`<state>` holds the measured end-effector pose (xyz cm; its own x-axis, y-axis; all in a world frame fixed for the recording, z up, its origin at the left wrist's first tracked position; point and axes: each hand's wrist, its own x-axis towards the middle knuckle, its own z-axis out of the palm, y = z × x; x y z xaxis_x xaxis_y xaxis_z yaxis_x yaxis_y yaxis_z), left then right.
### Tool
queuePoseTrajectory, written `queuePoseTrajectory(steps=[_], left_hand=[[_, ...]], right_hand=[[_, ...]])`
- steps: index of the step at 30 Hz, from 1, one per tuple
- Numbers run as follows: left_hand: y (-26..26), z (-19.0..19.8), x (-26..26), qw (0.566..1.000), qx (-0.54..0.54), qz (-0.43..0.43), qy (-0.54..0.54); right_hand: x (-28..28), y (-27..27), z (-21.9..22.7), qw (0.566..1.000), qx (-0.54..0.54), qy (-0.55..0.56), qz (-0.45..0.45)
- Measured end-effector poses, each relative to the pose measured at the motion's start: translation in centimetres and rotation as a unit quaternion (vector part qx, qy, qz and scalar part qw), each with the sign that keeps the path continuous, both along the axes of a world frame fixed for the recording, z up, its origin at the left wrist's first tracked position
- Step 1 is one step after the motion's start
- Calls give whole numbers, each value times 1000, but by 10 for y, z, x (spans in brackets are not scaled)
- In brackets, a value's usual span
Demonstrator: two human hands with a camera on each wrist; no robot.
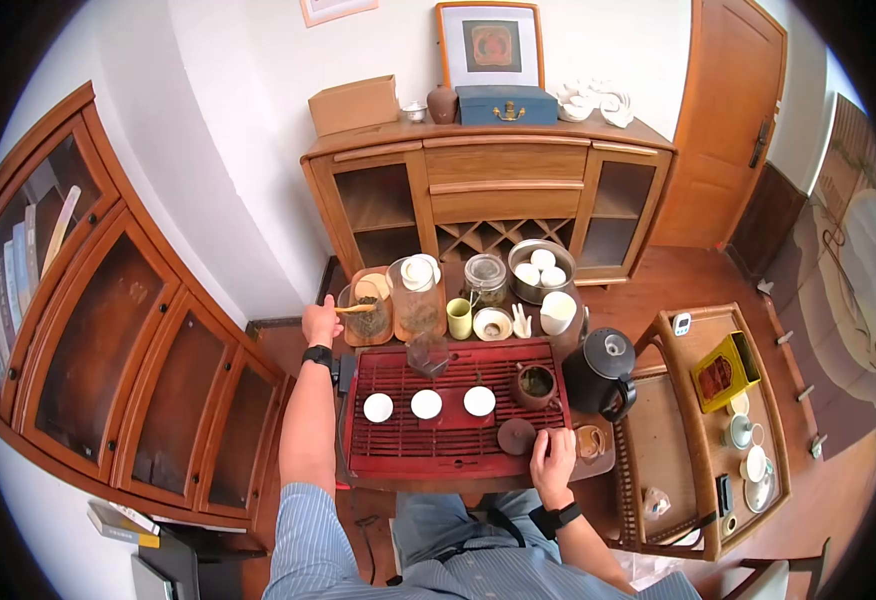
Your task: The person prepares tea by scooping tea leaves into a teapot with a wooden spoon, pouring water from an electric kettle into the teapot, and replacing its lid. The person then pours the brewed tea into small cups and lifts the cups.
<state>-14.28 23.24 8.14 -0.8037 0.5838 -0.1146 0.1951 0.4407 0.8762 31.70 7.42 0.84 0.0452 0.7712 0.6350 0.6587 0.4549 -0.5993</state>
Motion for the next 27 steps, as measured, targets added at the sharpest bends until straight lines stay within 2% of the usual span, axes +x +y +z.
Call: queuePoseTrajectory(steps=[2,4,7,9,10,15,20,23,27], left_hand=[[11,-12,-12,999,4,-23,22],[12,-5,-8,998,6,-43,43],[9,-2,-8,998,4,-56,14],[9,-10,-14,997,68,-40,-5],[8,-14,-18,997,66,-43,-3],[2,-23,-25,983,97,-33,-155],[-6,-21,-19,974,113,-49,-191],[-10,-26,-35,948,161,-77,-265],[-20,-22,-49,948,155,-79,-267]], right_hand=[[-1,0,1,1000,7,-1,2],[0,1,1,1000,2,-5,2],[0,1,1,1000,-4,-14,2],[0,1,2,1000,-5,-17,-2],[0,0,4,1000,-2,-15,3],[0,1,2,1000,9,-11,4],[1,1,1,1000,10,-12,8],[1,1,1,1000,7,-15,6],[0,0,6,1000,10,-8,-1]])
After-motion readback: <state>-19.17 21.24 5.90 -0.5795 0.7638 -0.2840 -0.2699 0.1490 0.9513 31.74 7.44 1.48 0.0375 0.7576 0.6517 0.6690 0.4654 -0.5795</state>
